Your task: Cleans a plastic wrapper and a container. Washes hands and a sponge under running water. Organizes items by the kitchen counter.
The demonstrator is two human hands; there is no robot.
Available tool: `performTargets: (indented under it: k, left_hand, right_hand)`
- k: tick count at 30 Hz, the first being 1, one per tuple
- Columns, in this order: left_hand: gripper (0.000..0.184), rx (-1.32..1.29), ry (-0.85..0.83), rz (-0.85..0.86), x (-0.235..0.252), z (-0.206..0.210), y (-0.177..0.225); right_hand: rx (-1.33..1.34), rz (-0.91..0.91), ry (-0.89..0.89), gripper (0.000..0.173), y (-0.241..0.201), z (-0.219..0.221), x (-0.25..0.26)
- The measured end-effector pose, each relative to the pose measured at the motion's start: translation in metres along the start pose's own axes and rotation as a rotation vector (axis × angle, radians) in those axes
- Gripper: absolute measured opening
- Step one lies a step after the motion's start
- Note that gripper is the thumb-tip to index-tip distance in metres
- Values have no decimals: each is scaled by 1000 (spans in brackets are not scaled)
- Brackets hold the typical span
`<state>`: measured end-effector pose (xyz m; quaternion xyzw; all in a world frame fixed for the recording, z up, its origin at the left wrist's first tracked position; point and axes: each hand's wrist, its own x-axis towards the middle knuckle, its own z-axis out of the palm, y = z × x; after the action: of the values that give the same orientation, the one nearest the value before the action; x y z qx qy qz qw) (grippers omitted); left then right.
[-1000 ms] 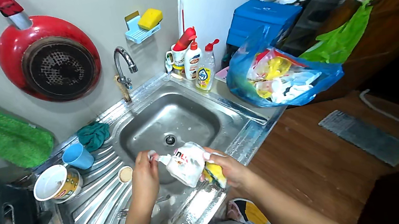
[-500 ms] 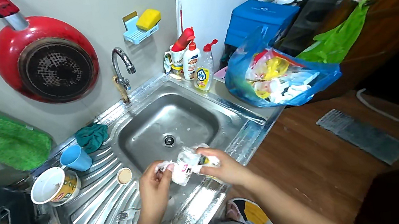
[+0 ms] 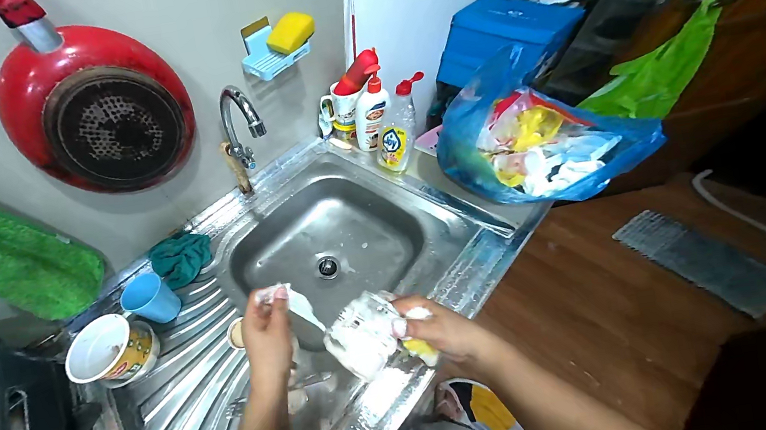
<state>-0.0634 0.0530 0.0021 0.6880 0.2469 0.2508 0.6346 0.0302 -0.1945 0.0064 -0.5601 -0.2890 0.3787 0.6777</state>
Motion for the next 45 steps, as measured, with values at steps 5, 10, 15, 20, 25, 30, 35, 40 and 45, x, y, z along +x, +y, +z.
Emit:
performTargets:
  k: [5, 10, 15, 20, 25, 30, 35, 40, 45]
  left_hand:
    - [21, -135, 70, -41, 12, -20, 1]
    - [35, 225, -363, 231, -18, -5, 7]
    - [54, 206, -455, 79, -32, 13, 4]
    - [40, -228, -455, -251, -34, 11, 3]
    - [43, 177, -339, 109, -24, 4, 11]
    - [45, 794, -353, 518, -20, 2, 30]
    - [33, 876, -363, 627, -17, 6, 30]
    - [27, 856, -356, 653, -16, 10, 18]
    - [14, 797, -351, 600, -11, 6, 13]
  right_hand:
    - [-65, 94, 65, 30, -8, -5, 0]
    - [-421, 285, 369, 45, -16, 9, 19]
    - [-489, 237, 332, 42, -31, 16, 23]
    - [-528, 180, 117, 43, -34, 15, 19]
    - [-548, 172, 183, 37, -27, 15, 18]
    - [-858, 145, 159, 33, -33, 19, 18]
    - [-963, 132, 141, 29, -38, 22, 18]
    - [-937, 116, 139, 30, -27, 16, 19]
    - [-815, 209, 145, 35, -27, 20, 20]
